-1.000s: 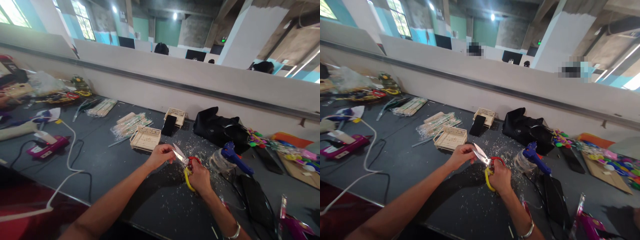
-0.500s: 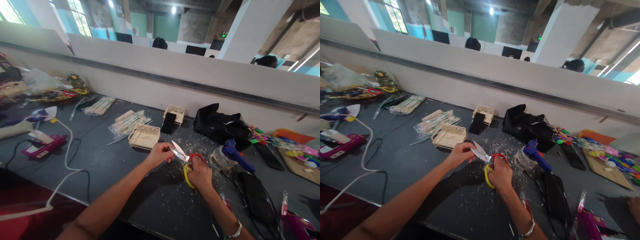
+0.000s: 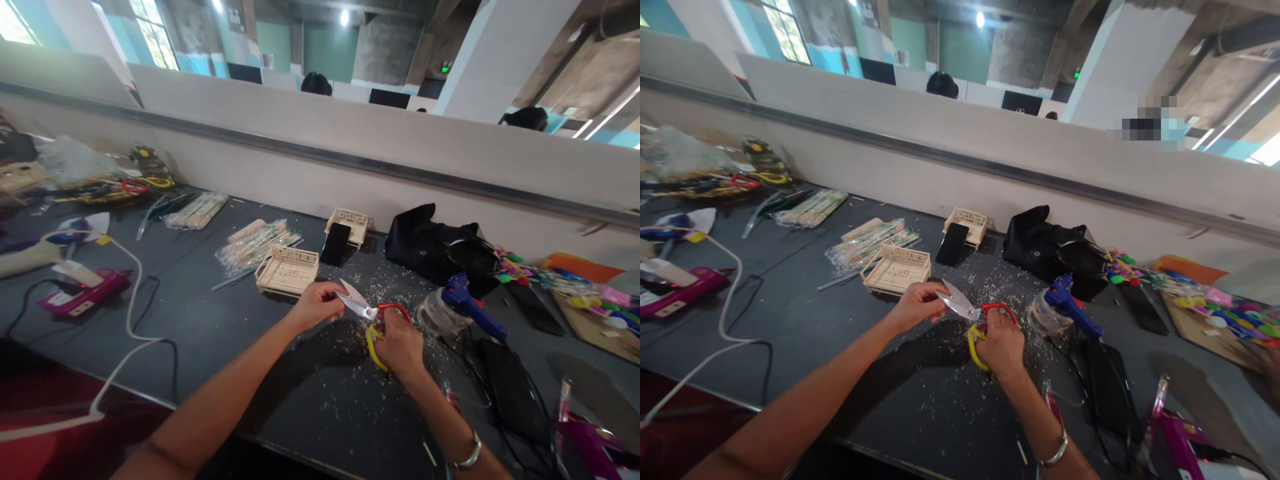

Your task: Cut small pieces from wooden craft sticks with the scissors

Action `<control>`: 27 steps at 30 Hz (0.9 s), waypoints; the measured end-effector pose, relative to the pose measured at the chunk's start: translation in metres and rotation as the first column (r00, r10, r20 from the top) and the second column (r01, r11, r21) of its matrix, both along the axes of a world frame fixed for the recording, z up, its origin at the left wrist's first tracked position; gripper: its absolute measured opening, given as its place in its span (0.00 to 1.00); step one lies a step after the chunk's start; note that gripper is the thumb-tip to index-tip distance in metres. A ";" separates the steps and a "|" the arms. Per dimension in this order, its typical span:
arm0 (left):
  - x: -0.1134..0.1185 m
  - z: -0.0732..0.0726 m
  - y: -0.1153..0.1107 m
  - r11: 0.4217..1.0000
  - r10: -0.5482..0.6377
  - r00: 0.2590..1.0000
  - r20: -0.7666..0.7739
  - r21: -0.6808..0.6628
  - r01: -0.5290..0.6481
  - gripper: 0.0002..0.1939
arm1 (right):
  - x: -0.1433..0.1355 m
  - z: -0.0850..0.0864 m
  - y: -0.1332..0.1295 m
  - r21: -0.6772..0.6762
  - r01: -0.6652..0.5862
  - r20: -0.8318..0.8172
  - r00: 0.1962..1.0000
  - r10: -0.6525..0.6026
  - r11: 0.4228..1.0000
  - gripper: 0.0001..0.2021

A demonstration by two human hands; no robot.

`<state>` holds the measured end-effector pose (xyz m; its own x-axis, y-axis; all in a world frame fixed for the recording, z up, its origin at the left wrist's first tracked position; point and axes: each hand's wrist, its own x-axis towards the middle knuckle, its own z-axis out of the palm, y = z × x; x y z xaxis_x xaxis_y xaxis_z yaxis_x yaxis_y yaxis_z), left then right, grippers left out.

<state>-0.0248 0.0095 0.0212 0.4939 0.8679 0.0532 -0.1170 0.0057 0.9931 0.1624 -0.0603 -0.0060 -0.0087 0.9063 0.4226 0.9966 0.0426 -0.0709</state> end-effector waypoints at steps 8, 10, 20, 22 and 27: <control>-0.003 0.001 0.002 0.998 -0.022 0.999 -0.049 0.050 0.025 0.05 | -0.001 0.003 0.000 -0.053 0.018 0.001 1.000 -0.018 0.998 0.06; -0.004 0.001 0.002 0.997 -0.019 0.998 -0.053 0.075 0.023 0.05 | -0.001 0.004 0.000 -0.098 0.016 -0.018 1.000 -0.018 0.995 0.08; -0.007 0.001 0.003 0.992 -0.014 0.994 -0.110 0.122 0.028 0.06 | -0.003 0.003 0.000 -0.135 0.009 -0.057 0.998 -0.016 0.991 0.08; -0.007 0.001 0.003 0.993 -0.012 0.994 -0.108 0.112 0.024 0.07 | -0.002 -0.001 0.000 -0.133 -0.013 -0.087 0.996 0.002 0.991 0.09; -0.006 0.000 0.004 0.997 -0.006 0.995 -0.102 0.076 0.014 0.07 | 0.001 -0.007 0.001 -0.144 -0.045 -0.142 0.990 0.025 0.988 0.10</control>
